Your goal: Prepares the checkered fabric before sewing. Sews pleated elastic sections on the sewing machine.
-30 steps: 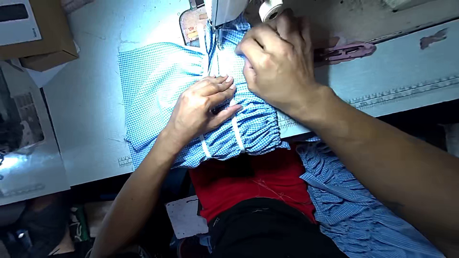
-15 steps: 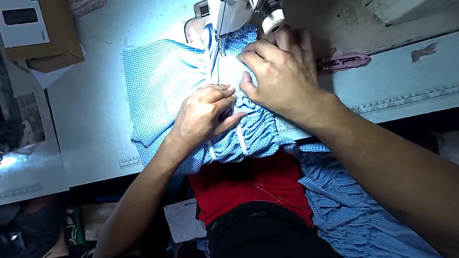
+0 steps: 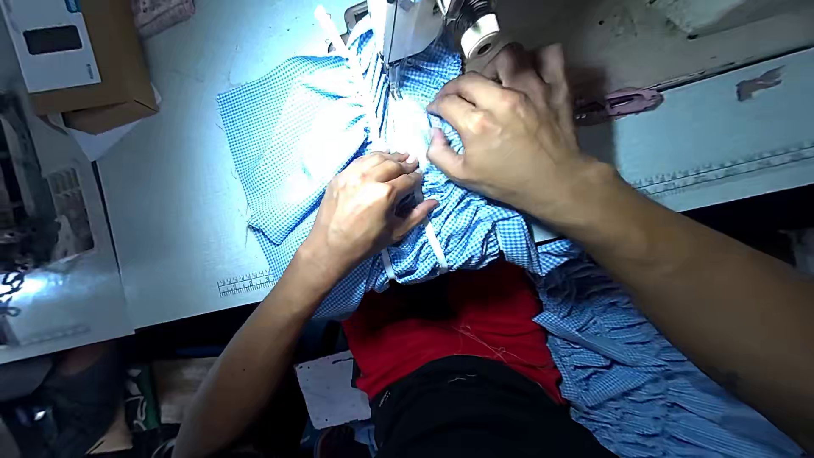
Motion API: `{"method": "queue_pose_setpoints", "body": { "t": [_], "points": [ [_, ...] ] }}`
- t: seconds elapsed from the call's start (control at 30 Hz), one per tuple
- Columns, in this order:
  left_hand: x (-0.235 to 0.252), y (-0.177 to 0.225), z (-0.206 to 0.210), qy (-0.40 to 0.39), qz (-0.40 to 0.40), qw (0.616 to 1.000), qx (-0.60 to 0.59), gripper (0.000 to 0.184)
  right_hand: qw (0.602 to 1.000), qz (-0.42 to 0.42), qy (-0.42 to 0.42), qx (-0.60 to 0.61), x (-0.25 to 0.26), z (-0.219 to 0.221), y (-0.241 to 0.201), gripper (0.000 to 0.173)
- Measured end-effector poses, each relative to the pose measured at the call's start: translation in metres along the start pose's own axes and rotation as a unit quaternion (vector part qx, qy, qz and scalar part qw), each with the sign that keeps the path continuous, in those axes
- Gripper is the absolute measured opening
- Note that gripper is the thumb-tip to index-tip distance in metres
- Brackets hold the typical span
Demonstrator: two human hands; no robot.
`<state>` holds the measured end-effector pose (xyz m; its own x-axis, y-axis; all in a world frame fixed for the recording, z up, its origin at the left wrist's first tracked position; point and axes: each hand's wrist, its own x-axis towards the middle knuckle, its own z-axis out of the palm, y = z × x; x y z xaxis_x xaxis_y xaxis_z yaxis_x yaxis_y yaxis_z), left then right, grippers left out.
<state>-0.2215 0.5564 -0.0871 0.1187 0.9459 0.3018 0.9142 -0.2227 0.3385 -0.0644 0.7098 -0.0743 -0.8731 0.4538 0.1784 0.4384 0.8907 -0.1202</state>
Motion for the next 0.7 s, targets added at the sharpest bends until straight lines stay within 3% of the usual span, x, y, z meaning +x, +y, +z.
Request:
{"method": "queue_pose_setpoints", "body": {
  "t": [0.17,0.3,0.5,0.63,0.7],
  "points": [
    [-0.0002,0.0046,0.0026,0.008,-0.004,1.000,-0.009,0.028,1.000,-0.015,0.016,0.003,-0.0034,0.0001,-0.0048,0.027],
    [-0.0002,0.0059,0.0017,0.002,-0.011,1.000,0.003,0.038,1.000,0.006,0.002,-0.007,-0.0034,-0.0001,-0.0033,0.041],
    [0.0000,0.0073,0.0021,-0.001,-0.013,1.000,0.000,0.035,1.000,-0.015,0.026,-0.007,-0.0026,0.0021,-0.0043,0.027],
    [-0.0006,0.0096,0.0017,0.003,-0.010,1.000,0.005,0.035,1.000,0.008,-0.001,-0.004,-0.0022,-0.0024,-0.0017,0.045],
    [-0.0008,0.0105,0.0036,0.010,-0.013,1.000,0.003,0.034,1.000,-0.004,-0.005,0.007,-0.0036,-0.0038,-0.0022,0.035]
  ]
}}
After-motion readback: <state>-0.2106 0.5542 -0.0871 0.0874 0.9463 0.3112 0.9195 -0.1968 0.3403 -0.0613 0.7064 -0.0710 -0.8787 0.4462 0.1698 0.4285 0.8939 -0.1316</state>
